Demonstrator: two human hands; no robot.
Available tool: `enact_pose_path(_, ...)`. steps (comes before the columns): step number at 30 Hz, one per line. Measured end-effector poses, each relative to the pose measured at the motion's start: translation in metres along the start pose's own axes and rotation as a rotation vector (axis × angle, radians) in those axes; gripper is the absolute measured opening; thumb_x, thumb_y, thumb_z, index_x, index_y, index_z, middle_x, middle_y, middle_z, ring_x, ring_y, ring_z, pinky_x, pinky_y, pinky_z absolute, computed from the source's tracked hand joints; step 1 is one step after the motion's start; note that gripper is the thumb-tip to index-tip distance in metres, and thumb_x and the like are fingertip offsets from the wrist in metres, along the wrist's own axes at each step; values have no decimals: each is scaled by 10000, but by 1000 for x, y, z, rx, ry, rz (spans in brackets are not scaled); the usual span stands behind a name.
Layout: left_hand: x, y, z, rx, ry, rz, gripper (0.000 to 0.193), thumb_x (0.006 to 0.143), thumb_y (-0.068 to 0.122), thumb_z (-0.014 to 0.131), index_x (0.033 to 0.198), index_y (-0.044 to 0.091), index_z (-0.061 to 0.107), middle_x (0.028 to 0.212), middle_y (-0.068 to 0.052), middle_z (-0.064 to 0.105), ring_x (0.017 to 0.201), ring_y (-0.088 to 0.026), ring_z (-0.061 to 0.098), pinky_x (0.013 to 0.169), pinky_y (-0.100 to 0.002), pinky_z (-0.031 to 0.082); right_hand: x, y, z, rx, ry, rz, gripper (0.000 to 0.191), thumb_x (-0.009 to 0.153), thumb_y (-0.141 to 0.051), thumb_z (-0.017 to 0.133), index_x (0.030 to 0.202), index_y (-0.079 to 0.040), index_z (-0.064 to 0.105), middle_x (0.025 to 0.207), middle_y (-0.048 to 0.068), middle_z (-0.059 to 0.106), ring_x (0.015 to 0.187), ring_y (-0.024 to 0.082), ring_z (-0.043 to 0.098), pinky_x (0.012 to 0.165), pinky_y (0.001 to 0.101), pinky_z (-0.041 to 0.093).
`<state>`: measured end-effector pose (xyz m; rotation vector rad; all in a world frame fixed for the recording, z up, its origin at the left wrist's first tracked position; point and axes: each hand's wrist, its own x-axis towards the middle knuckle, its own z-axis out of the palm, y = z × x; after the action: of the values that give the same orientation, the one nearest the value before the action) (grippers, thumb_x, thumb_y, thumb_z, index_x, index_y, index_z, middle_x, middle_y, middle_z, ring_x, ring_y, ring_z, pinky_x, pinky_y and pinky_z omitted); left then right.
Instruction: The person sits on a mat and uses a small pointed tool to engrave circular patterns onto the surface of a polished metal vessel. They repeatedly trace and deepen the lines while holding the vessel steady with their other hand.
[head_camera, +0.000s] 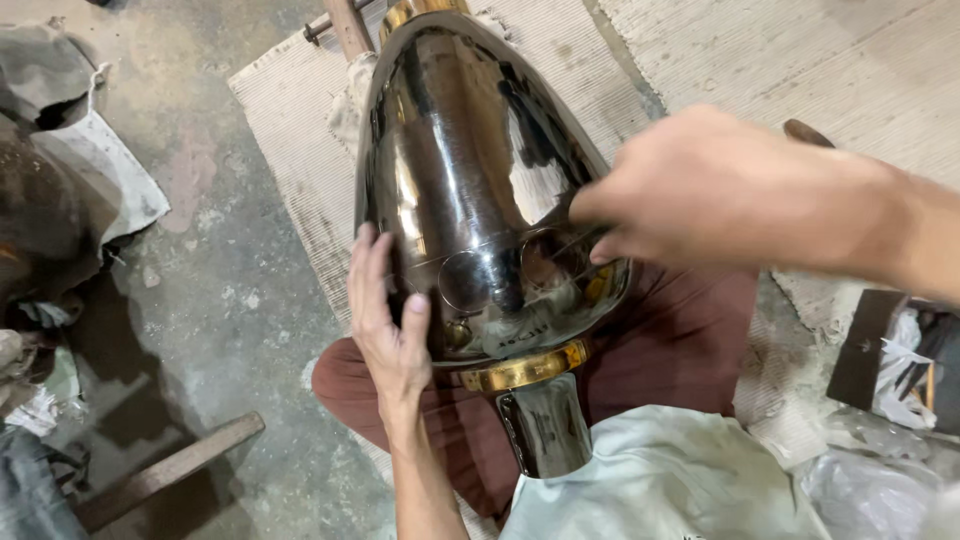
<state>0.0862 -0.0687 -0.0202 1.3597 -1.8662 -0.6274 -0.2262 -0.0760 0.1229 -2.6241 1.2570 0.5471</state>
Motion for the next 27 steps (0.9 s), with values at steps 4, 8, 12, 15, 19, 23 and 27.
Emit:
enact_pose_path(4,-7,-14,-1,-23,37,-105,739,1035,624,380,1559,109,457,1664,-198,387,1556,-386,364,1262,-531,301,2,29,85,1051,309,277,197,926,-261,724,927,-65,719,536,23,505,428,110,389,408,273,291)
enact_pose_path(8,0,-17,0,-106,58,-164,698,1049,557,392,1554,83,477,1658,-202,400,1559,-382,366,1262,-474,297,23,0,153,1695,724,644,345,1045,-398,640,1059,-63,723,648,3,481,514,86,383,473,257,320)
enact_pose_path(12,8,-20,-6,-140,19,-167,734,1029,526,487,1563,27,417,1621,-208,444,1534,-362,394,1267,-449,288,52,-13,160,1830,569,958,425,1016,-493,463,1127,-124,645,886,-23,670,545,115,504,482,288,450)
enact_pose_path(15,8,-24,-10,-195,1,-162,789,1003,539,511,1573,8,389,1616,-215,440,1519,-337,415,1261,-424,306,70,-15,149,2121,578,996,510,1051,-501,515,1087,-5,631,858,109,648,644,146,599,564,322,543)
enact_pose_path(19,12,-34,-13,-478,-65,-185,885,989,572,548,1607,-7,292,1656,-219,370,1540,-339,373,1269,-416,288,68,-18,152,2018,777,991,480,997,-472,605,992,-4,712,850,73,719,707,149,644,612,306,519)
enact_pose_path(23,16,-48,-9,-832,-93,-245,953,980,624,531,1633,-8,242,1661,-217,354,1517,-340,381,1268,-425,308,46,-18,162,1306,480,1167,707,1076,-548,564,833,101,700,589,121,560,599,286,525,590,418,380)
enact_pose_path(27,11,-58,-3,-800,-101,-214,1002,952,688,462,1633,-5,214,1688,-182,278,1547,-309,319,1263,-436,315,32,-22,174,1177,660,1003,510,1045,-533,567,1017,-74,788,558,31,549,542,141,535,574,352,397)
